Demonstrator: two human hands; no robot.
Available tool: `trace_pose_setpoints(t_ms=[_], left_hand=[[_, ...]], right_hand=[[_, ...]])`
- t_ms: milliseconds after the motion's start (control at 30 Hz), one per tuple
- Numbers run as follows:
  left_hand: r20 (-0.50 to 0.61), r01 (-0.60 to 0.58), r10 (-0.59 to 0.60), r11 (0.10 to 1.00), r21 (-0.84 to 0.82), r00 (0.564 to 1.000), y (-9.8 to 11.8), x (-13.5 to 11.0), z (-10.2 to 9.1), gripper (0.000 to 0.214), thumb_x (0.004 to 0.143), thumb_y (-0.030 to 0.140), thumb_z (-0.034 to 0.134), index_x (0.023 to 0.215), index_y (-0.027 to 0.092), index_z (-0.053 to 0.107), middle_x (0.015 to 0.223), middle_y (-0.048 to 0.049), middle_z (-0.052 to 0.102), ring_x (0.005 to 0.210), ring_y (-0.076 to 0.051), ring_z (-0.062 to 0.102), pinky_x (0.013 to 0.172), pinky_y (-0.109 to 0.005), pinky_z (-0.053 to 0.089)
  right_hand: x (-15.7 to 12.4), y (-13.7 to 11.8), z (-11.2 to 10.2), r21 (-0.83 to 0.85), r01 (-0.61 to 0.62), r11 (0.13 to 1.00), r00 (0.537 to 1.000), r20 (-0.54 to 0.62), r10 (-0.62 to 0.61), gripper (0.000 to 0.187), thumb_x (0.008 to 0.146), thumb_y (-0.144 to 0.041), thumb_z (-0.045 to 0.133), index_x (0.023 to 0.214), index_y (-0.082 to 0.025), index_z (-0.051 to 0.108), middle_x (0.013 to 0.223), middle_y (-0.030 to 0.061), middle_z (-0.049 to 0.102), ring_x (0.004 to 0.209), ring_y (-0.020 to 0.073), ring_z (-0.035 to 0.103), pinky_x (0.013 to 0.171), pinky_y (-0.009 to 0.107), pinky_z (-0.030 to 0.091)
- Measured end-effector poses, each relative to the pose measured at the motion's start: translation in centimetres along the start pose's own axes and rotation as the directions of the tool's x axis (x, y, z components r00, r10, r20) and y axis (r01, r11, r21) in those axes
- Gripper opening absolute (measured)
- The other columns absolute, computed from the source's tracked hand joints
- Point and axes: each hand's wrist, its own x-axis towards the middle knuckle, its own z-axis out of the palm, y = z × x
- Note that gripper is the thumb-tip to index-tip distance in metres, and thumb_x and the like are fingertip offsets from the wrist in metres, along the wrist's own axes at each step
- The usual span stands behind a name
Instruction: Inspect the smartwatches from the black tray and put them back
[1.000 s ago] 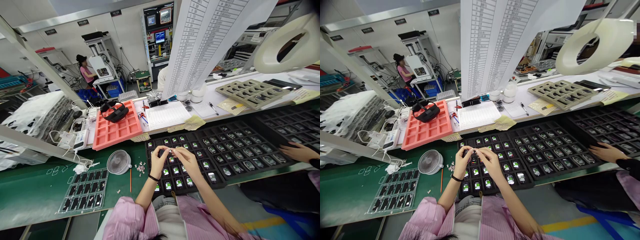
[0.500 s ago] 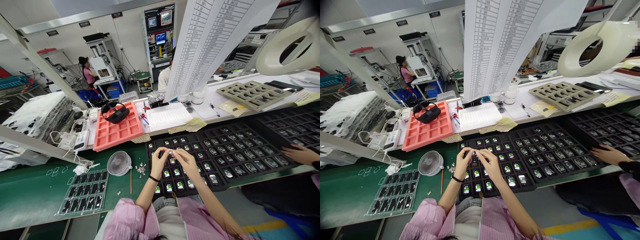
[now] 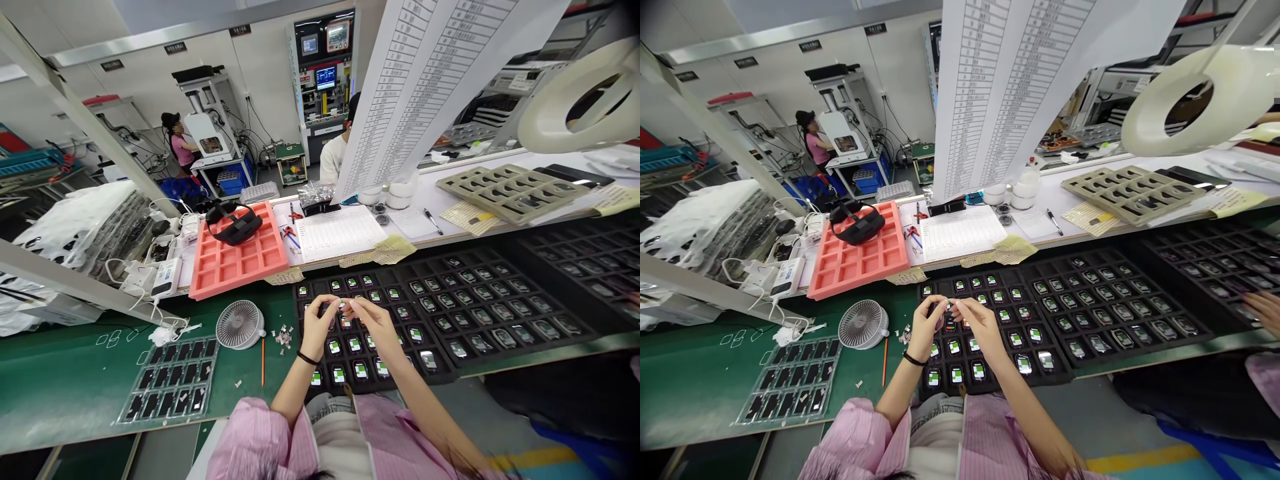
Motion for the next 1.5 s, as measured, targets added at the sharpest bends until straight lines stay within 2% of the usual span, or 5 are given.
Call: trace_pose_setpoints(t_ms=[533,800,1033,1233,1500], left_hand=[[-0.029,0.013,-0.012,1.0,0.009,1.0,0.1,-0.1,0.3,0.034,0.072,0.046,0.071,0.081,0.014,0.065,0.063,0.0037,0.051,0.047,-0.003,0.035,0.044,-0.018,0.027],[0.013,0.042,-0.042,0.999,-0.012,0.999,0.3,0.0,0.0,0.043,0.068,0.055,0.072,0.078,0.014,0.063,0.058,0.005,0.049,0.043,-0.002,0.032,0.042,-0.018,0.024],[-0.014,-0.028,0.03,0.993,0.113,0.999,0.4,-0.2,-0.3,0.03,0.07,0.045,0.073,0.076,0.016,0.067,0.063,0.001,0.057,0.051,-0.008,0.045,0.048,-0.02,0.037],[-0.032,-0.052,0.057,0.989,0.136,0.998,0.2,-0.1,-0.5,0.026,0.072,0.042,0.072,0.078,0.017,0.069,0.068,-0.0012,0.062,0.061,-0.012,0.054,0.058,-0.023,0.045],[-0.043,-0.045,0.051,0.989,0.138,0.998,-0.1,-0.1,-0.4,0.027,0.073,0.043,0.071,0.078,0.017,0.069,0.068,-0.0014,0.062,0.062,-0.012,0.055,0.058,-0.023,0.045]], right_hand=[[-0.8,0.6,-0.1,-0.238,0.157,0.958,0.987,0.02,-0.157,0.027,0.091,-0.038,0.055,0.104,-0.025,0.074,0.092,0.0057,0.068,0.076,0.0171,0.062,0.071,0.032,0.054],[-0.5,0.7,-0.2,-0.169,0.106,0.98,0.994,-0.017,-0.11,0.028,0.089,-0.041,0.057,0.103,-0.023,0.072,0.088,0.0054,0.069,0.073,0.017,0.064,0.069,0.032,0.056],[0.1,-0.1,-0.1,-0.3,0.218,0.929,0.973,0.001,-0.229,0.019,0.087,-0.038,0.06,0.087,-0.022,0.071,0.087,0.0066,0.068,0.081,0.0198,0.064,0.068,0.032,0.056],[0.2,-0.7,0.2,-0.407,0.304,0.861,0.948,0.044,-0.314,0.019,0.09,-0.035,0.056,0.091,-0.024,0.072,0.089,0.0063,0.069,0.082,0.0201,0.064,0.067,0.032,0.055],[0.2,-0.6,0.3,-0.428,0.31,0.849,0.946,0.053,-0.319,0.02,0.091,-0.033,0.055,0.094,-0.025,0.073,0.088,0.0062,0.069,0.081,0.02,0.064,0.067,0.032,0.055]])
